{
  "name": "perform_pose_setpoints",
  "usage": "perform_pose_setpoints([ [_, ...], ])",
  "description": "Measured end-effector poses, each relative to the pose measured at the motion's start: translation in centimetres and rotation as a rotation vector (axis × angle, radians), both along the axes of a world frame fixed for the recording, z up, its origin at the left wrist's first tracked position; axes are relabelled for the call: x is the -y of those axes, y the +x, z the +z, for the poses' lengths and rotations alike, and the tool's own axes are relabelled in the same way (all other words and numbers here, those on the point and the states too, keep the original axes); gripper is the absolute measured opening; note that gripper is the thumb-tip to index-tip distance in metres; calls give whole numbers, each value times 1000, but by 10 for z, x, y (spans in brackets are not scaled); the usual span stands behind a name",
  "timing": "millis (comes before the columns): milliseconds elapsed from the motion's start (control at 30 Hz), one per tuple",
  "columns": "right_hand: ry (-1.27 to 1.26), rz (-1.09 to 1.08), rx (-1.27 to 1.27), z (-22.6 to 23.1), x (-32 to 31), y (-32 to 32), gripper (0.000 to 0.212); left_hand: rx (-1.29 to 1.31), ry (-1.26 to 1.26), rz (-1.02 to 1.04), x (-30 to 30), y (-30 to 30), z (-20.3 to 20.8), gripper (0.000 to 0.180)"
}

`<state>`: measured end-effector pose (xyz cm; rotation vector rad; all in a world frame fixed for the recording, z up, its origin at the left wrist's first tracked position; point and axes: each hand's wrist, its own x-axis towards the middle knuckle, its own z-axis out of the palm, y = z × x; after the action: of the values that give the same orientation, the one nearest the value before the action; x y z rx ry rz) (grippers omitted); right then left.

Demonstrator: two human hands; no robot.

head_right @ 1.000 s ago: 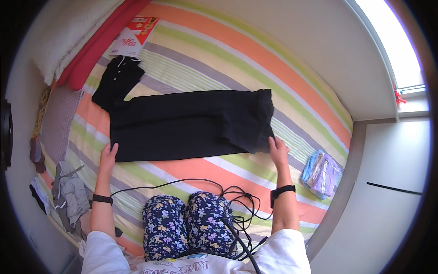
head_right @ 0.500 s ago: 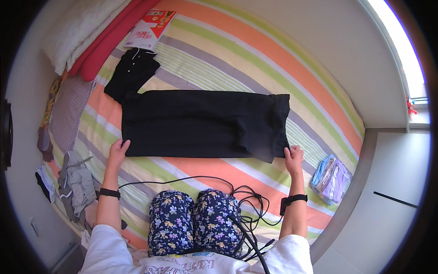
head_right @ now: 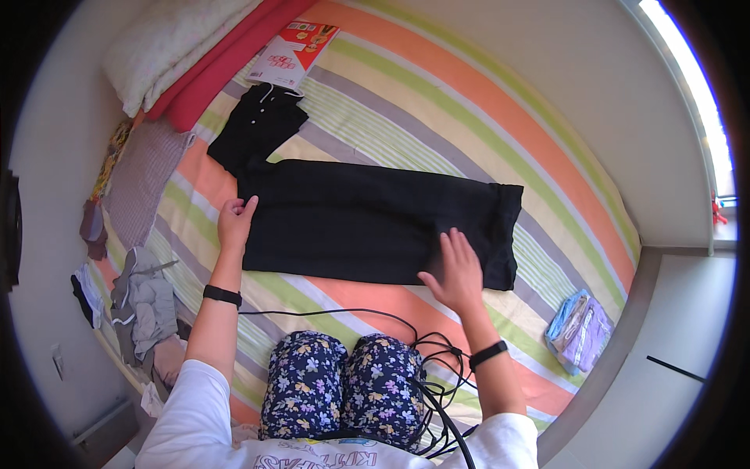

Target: Folding a purple shirt and a black shirt on a bed.

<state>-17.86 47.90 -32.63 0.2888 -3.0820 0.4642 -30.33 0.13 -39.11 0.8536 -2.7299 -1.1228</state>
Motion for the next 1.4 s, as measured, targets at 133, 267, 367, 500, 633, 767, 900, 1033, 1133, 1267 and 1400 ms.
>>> perform_pose_setpoints([
  [133, 104, -2, 52, -18, 5, -3, 58, -60, 132, -9, 6, -6, -3, 28],
  [267, -8, 28, 138, 0, -15, 2, 51, 28, 191, 7, 17, 4, 12, 29],
  [367, 15, 83, 164, 25, -15, -2, 51, 69, -584, -51, -8, 10, 32, 26],
  [500, -5, 72, -72, 24, 17, -42, 57, -467, -548, -503, -96, 6, 49, 30],
  [633, 74, 50, -148, -30, 47, -100, 58, -333, -512, -1002, -190, 3, 27, 63],
  [767, 88, -251, -169, -71, -21, -113, 54, -280, -520, -953, -170, -5, -9, 61],
  [900, 358, -546, -61, -81, -111, -93, 54, -243, -717, -719, -97, -24, -26, 58],
  [1033, 383, -632, 62, -55, -117, -97, 54, 29, -820, -553, -38, -43, 1, 60],
  [1133, 267, -482, -364, -33, -43, -108, 54, -209, -818, -384, -67, -41, 25, 61],
  [1267, 86, -96, -225, -42, 86, -110, 53, -374, -629, -894, -162, -20, 25, 61],
  [1400, 89, -79, -182, -60, 85, -111, 52, -260, -675, -880, -145, -26, 0, 60],
])
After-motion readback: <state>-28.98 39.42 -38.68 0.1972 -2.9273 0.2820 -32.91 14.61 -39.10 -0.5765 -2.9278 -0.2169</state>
